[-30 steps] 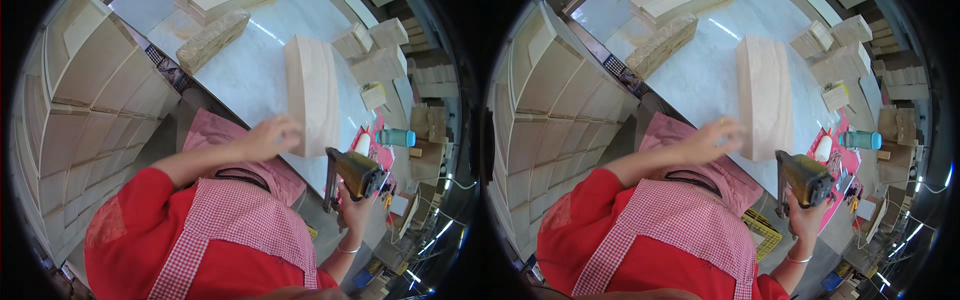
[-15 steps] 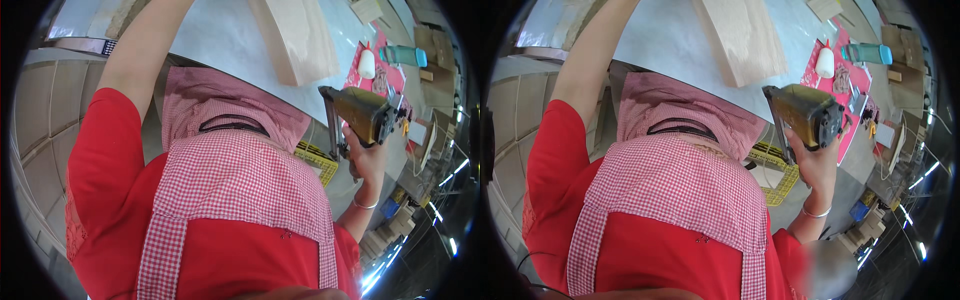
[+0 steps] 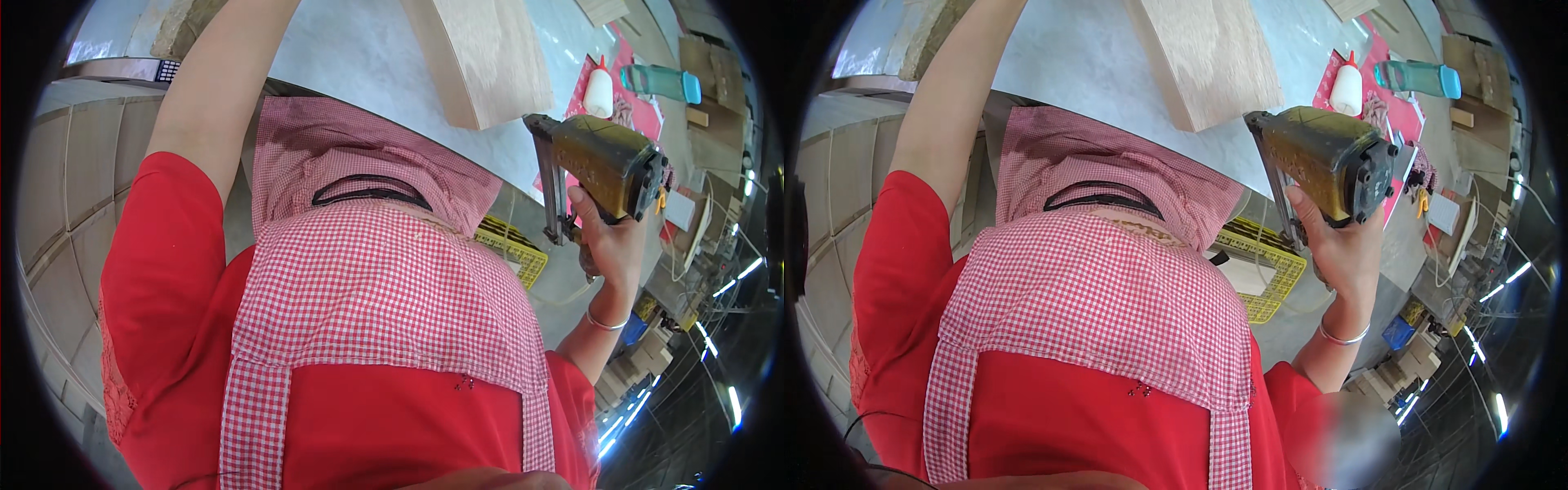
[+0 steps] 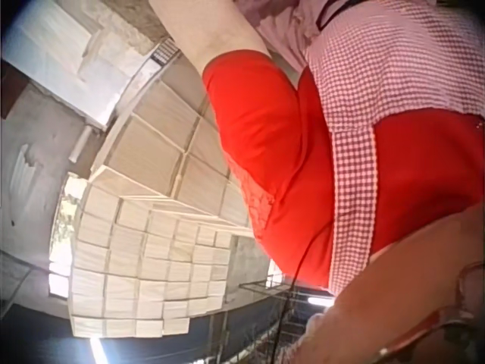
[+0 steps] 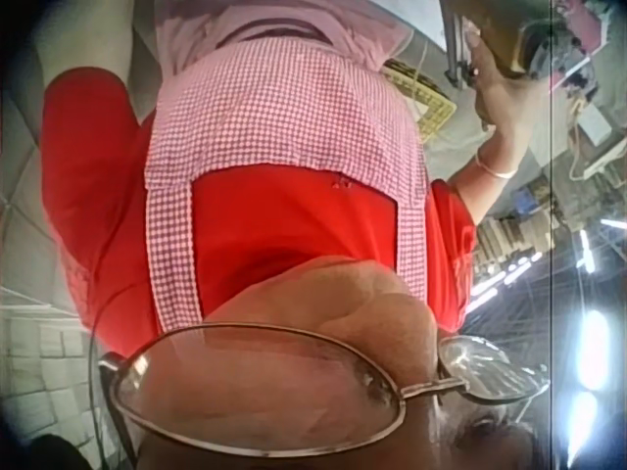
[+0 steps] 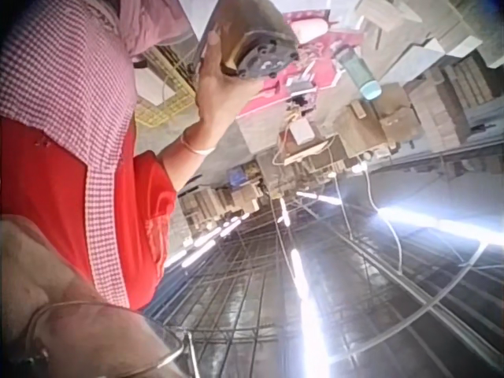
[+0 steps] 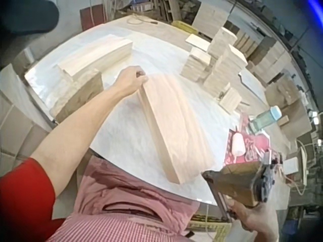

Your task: Assembling small wooden boxes using wood glue and a pneumatic nail gun.

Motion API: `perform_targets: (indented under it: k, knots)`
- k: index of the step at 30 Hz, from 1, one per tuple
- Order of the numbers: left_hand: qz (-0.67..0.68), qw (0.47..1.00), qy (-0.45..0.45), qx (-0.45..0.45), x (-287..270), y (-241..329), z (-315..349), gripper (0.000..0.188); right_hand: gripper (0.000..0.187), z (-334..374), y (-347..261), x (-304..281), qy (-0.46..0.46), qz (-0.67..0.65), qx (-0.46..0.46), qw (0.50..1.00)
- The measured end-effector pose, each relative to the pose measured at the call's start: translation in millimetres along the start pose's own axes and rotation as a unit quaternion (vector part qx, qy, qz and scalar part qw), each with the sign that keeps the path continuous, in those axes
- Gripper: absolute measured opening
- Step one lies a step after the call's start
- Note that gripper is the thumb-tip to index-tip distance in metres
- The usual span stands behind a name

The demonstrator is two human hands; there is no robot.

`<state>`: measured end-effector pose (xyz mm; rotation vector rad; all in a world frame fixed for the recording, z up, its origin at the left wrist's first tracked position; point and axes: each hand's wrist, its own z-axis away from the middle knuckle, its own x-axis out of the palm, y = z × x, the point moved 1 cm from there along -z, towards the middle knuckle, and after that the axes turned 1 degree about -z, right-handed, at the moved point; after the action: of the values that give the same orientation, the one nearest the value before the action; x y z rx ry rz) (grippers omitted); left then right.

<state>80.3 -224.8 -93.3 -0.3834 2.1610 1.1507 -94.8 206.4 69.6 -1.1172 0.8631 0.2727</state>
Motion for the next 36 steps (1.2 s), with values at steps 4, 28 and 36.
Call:
perform_targets:
  k: [4,28,36]
  knots:
    - [-0.008,1.000,0.007,0.016,0.2,-1.9,-0.4,0.031,0.035,-6.5,2.2,2.2,0.003,0.003,-0.019,1.000]
    - [-0.010,0.997,0.031,-0.075,-25.7,5.3,37.3,0.036,0.033,4.1,7.3,9.1,-0.038,-0.008,0.047,0.998]
    - [-0.157,0.936,-0.269,-0.163,-108.6,115.6,179.1,0.032,0.028,-8.7,47.9,-36.5,0.113,0.003,0.127,0.985]
